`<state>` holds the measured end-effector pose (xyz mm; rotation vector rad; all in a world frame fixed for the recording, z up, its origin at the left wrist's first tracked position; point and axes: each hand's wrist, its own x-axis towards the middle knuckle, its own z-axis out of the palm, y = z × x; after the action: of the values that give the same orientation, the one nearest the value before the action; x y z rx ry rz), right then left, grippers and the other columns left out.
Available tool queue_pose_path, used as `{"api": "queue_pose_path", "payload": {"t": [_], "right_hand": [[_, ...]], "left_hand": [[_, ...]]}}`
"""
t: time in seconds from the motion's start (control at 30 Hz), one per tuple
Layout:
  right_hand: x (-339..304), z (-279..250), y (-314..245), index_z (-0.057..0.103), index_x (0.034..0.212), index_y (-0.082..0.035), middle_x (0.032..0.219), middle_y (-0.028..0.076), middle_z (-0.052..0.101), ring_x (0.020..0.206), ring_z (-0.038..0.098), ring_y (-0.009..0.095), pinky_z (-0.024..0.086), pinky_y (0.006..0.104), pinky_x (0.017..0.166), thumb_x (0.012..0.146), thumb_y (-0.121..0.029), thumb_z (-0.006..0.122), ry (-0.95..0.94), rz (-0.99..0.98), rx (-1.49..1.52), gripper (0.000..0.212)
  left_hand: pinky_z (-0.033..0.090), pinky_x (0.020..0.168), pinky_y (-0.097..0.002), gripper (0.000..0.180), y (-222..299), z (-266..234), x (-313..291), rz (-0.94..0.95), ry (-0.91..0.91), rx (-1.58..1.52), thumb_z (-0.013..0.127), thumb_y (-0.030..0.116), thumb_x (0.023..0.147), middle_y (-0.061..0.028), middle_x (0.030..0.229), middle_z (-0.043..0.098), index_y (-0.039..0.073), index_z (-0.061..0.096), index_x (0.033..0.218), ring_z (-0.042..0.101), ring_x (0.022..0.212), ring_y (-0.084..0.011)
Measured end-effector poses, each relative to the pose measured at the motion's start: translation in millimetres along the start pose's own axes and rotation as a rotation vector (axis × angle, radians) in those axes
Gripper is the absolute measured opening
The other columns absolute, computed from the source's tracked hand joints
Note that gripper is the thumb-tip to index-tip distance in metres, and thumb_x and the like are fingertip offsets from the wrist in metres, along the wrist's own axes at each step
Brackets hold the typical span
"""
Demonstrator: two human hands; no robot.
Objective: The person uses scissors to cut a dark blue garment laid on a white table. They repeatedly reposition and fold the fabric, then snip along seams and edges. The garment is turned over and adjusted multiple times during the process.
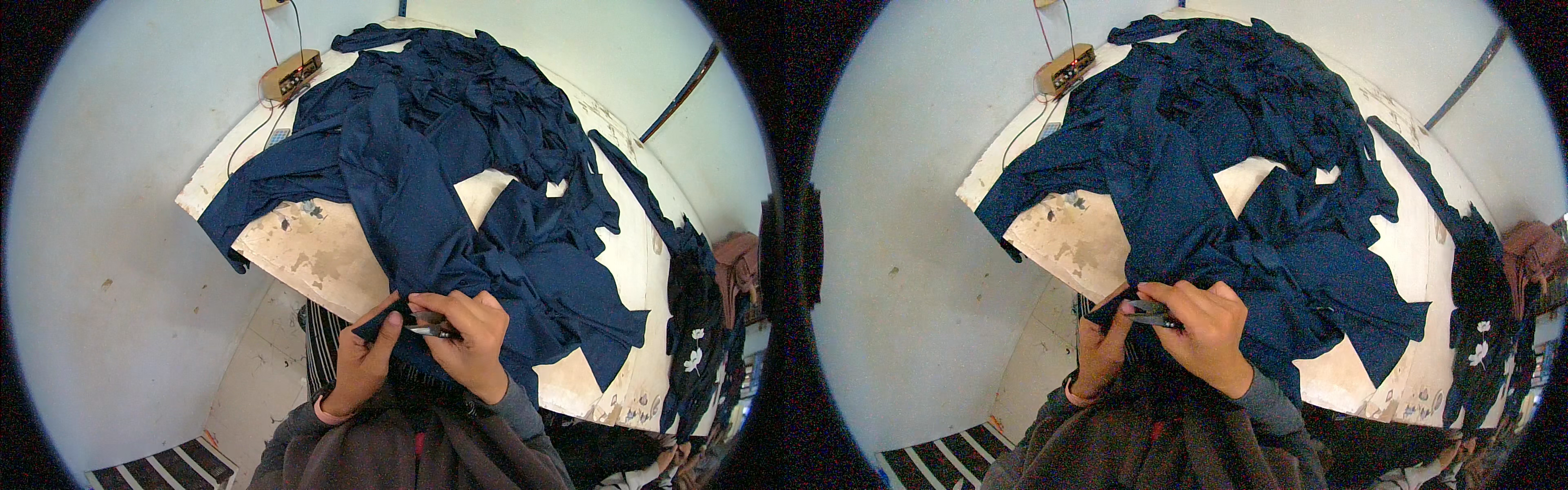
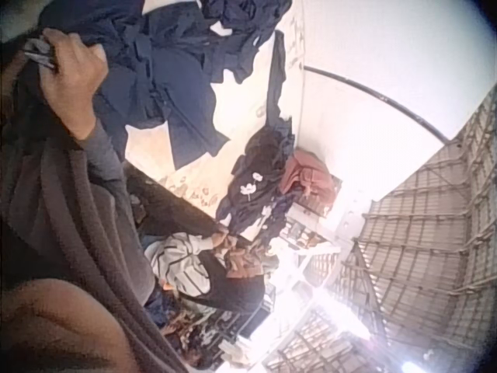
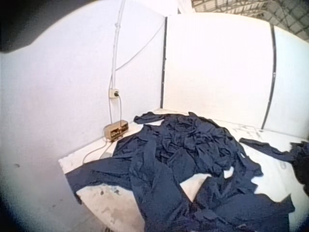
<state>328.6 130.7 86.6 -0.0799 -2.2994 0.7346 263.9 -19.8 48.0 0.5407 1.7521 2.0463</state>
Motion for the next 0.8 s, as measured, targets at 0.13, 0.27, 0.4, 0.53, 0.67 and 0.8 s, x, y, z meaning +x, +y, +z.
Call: {"api": "queue_pose_path", "payload": {"t": [0.13,0.27,0.4,0.53,0.67,0.8], "right_hand": [[-1.8,-0.9,-4.2,0.074,0.109,-0.015,0.070,-0.003,0.059,0.058,0.057,0.015,0.034,0.0323,0.056,0.069,-0.018,0.081,-0.006,-0.117,-0.194,0.041],[-0.5,-0.6,-4.5,0.072,0.110,-0.013,0.069,0.000,0.056,0.059,0.057,0.017,0.034,0.0334,0.058,0.069,-0.022,0.082,-0.025,-0.181,-0.285,0.043],[2.1,2.1,1.3,0.069,0.091,-0.008,0.071,-0.003,0.062,0.055,0.055,0.011,0.036,0.0272,0.057,0.071,-0.012,0.087,-0.050,-0.024,-0.053,0.026],[-4.3,5.2,2.7,0.069,0.093,-0.002,0.080,-0.005,0.066,0.069,0.050,-0.001,0.039,0.0163,0.061,0.086,0.001,0.072,-0.067,0.523,0.674,0.008],[-7.9,3.0,9.2,0.071,0.100,-0.005,0.080,0.006,0.071,0.066,0.064,0.014,0.050,0.0267,0.063,0.076,-0.009,0.081,-0.011,0.415,0.410,0.026],[-11.1,0.4,10.0,0.067,0.112,-0.007,0.084,0.006,0.069,0.070,0.067,0.022,0.050,0.0325,0.064,0.076,-0.018,0.084,0.101,0.165,0.188,0.041]], "left_hand": [[0.049,0.097,-0.0311,0.038,0.3,-2.2,-1.8,0.100,-0.062,0.249,0.064,0.007,0.099,-0.0229,0.119,0.072,-0.005,0.063,0.134,0.067,0.112,-0.0193],[0.052,0.092,-0.0305,0.043,0.9,-4.6,-2.2,0.294,-0.067,0.430,0.064,-0.004,0.093,-0.0287,0.118,0.070,-0.004,0.062,0.136,0.068,0.114,-0.0191],[0.050,0.098,-0.0310,0.037,2.6,-3.6,-1.6,0.140,-0.080,0.330,0.063,0.007,0.099,-0.0226,0.119,0.072,-0.004,0.062,0.135,0.068,0.112,-0.0199],[0.049,0.099,-0.0298,0.036,3.7,2.1,1.0,-0.071,-0.049,-0.056,0.062,0.019,0.104,-0.0137,0.119,0.072,-0.004,0.064,0.132,0.067,0.105,-0.0174],[0.055,0.087,-0.0322,0.033,8.5,2.9,4.3,-0.288,0.018,-0.362,0.059,0.022,0.105,-0.0085,0.113,0.074,-0.001,0.065,0.128,0.071,0.103,-0.0192],[0.056,0.065,-0.0275,0.031,16.5,1.2,5.6,-0.410,0.030,-0.429,0.059,0.026,0.105,-0.0084,0.109,0.075,0.001,0.068,0.121,0.073,0.085,-0.0161]]}}
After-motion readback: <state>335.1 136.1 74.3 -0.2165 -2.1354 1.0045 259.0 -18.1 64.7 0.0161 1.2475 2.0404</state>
